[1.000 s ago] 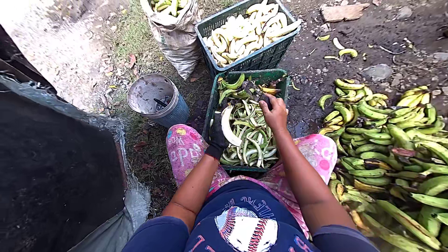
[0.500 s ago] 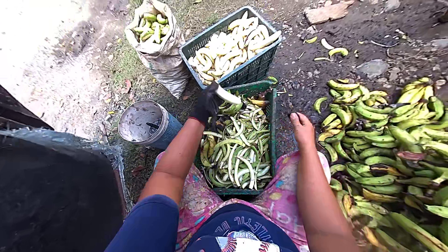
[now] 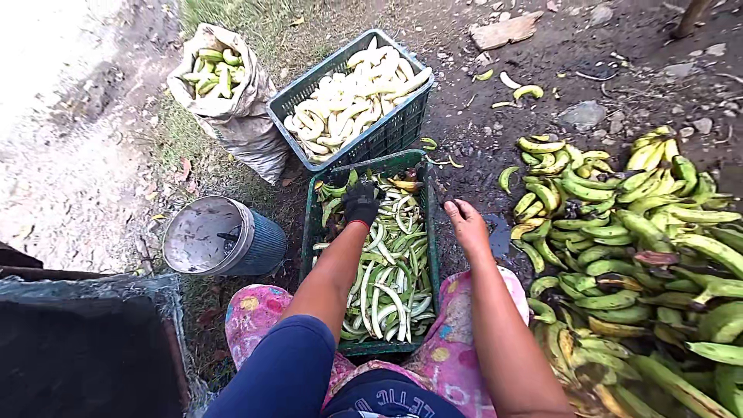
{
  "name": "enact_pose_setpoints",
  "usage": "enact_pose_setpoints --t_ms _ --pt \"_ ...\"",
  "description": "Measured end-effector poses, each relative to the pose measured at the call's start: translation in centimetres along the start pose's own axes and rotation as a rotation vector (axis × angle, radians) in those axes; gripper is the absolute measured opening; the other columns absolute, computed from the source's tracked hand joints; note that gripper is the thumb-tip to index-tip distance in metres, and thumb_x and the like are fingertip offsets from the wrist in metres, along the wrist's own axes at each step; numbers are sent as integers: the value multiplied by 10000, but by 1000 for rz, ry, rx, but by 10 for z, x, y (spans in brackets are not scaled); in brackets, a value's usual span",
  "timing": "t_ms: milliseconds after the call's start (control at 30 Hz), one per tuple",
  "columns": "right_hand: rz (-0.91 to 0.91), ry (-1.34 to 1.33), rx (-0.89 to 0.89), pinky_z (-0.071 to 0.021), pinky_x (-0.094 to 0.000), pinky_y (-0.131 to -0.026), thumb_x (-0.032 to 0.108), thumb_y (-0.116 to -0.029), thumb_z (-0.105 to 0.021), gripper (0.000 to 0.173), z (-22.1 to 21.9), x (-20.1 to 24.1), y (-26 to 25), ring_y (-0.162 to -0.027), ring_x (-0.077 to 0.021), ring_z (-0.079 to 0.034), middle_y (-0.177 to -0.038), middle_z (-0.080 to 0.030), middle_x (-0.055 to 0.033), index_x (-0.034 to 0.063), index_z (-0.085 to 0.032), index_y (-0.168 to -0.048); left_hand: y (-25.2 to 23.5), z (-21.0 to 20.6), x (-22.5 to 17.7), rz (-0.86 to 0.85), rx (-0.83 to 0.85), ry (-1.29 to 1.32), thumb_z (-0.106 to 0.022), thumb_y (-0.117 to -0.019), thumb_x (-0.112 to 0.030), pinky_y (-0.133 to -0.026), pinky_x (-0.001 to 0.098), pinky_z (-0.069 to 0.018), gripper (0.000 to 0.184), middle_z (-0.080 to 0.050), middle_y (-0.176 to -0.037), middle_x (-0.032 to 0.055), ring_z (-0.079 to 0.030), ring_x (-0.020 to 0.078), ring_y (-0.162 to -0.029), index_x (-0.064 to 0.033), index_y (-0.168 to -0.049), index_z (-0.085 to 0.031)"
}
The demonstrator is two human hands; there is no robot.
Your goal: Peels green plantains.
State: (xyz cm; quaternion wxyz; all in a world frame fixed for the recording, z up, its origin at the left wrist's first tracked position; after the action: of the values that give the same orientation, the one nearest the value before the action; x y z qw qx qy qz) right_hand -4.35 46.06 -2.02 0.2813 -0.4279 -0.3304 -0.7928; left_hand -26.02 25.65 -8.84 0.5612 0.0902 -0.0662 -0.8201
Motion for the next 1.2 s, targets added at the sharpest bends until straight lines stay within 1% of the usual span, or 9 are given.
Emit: enact_pose_setpoints --t_ms 267,433,533,700,767,900,1000,1100,1200 --pt "-16 5 -26 -446 -662 -1020 578 -1032 -508 553 1 -4 1 -1238 -384 -597 -1343 -635 -188 144 -653 -1342 58 18 44 -115 -161 280 -722 -902 -491 -1027 696 -415 509 -497 -1507 145 -439 428 -1386 -225 -1330 -645" --pt "-10 60 -18 -438 -698 -1006 613 -1016 -512 578 -5 -9 -3 -1237 -408 -596 -1328 -643 -199 153 -666 -1329 102 42 107 -87 -28 663 -737 -905 -412 -1038 633 -448 580 -506 -1496 124 -500 350 -1339 -235 -1427 -560" --pt "9 148 5 -424 -726 -1002 615 -1017 -508 590 -9 -10 0 -1233 -437 -594 -1322 -641 -222 144 -665 -1335 142 85 127 -136 59 1137 -652 -981 -382 -823 448 -573 464 -674 -1229 70 -668 203 -1007 -253 -1417 -558" --pt "69 228 83 -414 -706 -1036 567 -1028 -527 629 -25 0 33 -1277 -464 -561 -1388 -586 -267 102 -555 -1452 191 148 157 -416 -170 1874 -411 -1085 -336 -876 347 -568 353 -631 -1258 14 -635 132 -1067 -211 -1401 -508" --pt "152 163 115 -447 -668 -1035 509 -1026 -572 610 -48 9 57 -1247 -432 -588 -1372 -594 -258 98 -517 -1473 200 131 154 -288 -180 2035 -438 -1072 -415 -809 344 -592 317 -677 -1152 -10 -669 117 -976 -250 -1309 -569" --pt "285 143 346 -519 -551 -991 459 -1077 -458 521 -123 2 121 -1108 -309 -671 -1226 -682 -184 110 -518 -1460 213 68 149 -4 -206 1915 -536 -1036 -424 -837 431 -586 372 -666 -1148 40 -666 170 -975 -203 -1334 -559" --pt "257 207 449 -542 -548 -916 475 -1098 -380 532 -142 18 148 -939 -317 -697 -1017 -708 -182 88 -549 -1422 218 52 149 -7 -255 1634 -640 -994 -356 -615 331 -547 300 -646 -957 15 -609 110 -734 -212 -1253 -598" --pt "484 -31 314 -533 -434 -577 482 -1102 -312 534 -111 99 179 -584 -222 -587 -708 -592 -88 59 -583 -1283 233 59 144 -53 -241 1464 -698 -944 -323 -541 290 -481 293 -604 -868 -12 -544 89 -647 -235 -1206 -599" --pt "743 -326 224 -457 -279 -437 597 -1074 -288 614 -86 162 210 -486 -117 -486 -687 -530 -30 93 -536 -1324 237 67 142 -73 -261 1422 -734 -926 -320 -562 299 -494 351 -631 -893 -7 -558 99 -663 -253 -1244 -599"
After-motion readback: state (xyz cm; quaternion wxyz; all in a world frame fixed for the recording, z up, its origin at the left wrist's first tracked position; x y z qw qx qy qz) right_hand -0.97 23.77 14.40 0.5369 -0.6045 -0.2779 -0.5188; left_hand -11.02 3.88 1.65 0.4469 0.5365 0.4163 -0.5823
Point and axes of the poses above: each hand's wrist, its own y-axis away from the middle knuckle, its own z-axis out of the back of the hand, x = y × z, the point moved 10 cm from there along -y, towards the middle knuckle
